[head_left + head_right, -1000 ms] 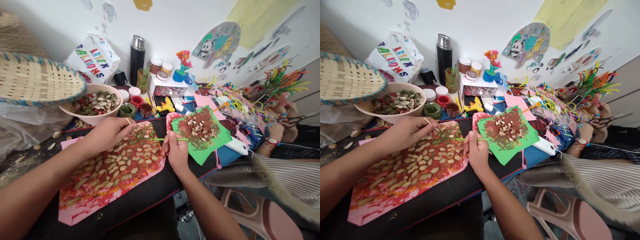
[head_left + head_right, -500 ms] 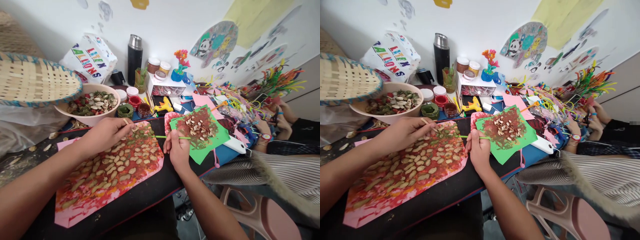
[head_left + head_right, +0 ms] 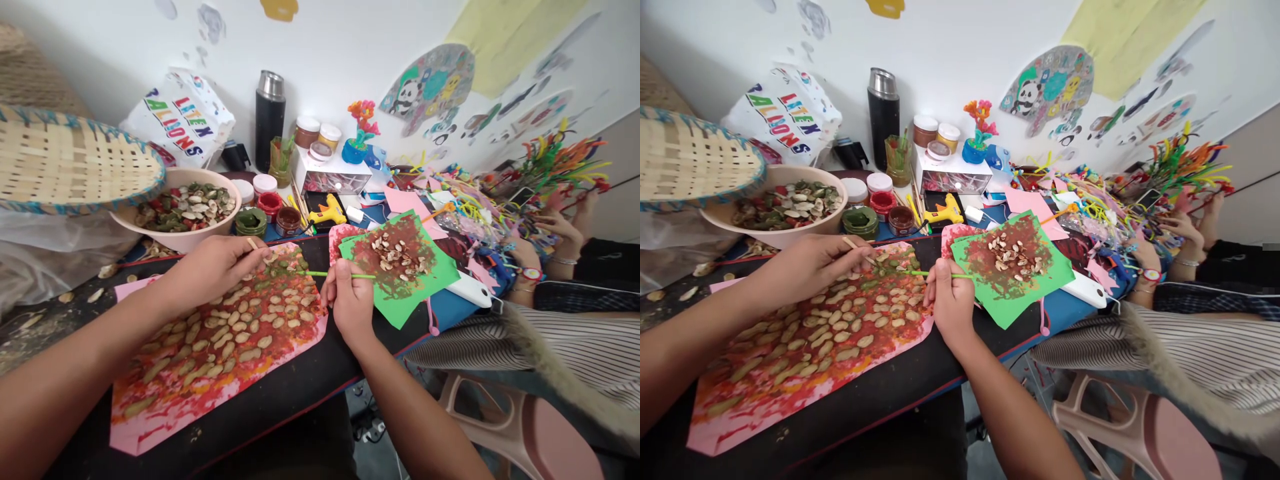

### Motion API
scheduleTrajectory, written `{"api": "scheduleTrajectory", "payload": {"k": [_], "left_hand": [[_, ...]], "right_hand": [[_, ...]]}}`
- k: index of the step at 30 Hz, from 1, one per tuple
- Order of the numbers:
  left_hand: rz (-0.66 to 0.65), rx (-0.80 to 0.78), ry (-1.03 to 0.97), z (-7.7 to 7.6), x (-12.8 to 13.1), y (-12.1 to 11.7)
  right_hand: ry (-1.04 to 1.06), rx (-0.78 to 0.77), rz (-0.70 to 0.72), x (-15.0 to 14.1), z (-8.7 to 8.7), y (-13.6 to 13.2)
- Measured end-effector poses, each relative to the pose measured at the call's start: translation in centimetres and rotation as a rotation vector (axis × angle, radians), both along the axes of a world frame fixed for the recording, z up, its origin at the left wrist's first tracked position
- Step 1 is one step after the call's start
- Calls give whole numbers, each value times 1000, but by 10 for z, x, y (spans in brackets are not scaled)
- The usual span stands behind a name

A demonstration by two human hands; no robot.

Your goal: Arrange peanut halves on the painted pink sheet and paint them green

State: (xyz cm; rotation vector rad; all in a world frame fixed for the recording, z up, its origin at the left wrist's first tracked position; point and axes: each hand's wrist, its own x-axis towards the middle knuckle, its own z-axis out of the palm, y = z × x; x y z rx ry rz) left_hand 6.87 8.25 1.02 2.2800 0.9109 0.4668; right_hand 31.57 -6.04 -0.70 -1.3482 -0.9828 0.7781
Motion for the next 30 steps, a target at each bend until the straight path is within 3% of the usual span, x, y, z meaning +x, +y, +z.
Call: {"api": "scheduleTrajectory", "payload": {"k": [30], "left_hand": [[-3,7,-35,0,2,-1]], "right_hand": [[-35,51,75,-5,-3,-2]]}}
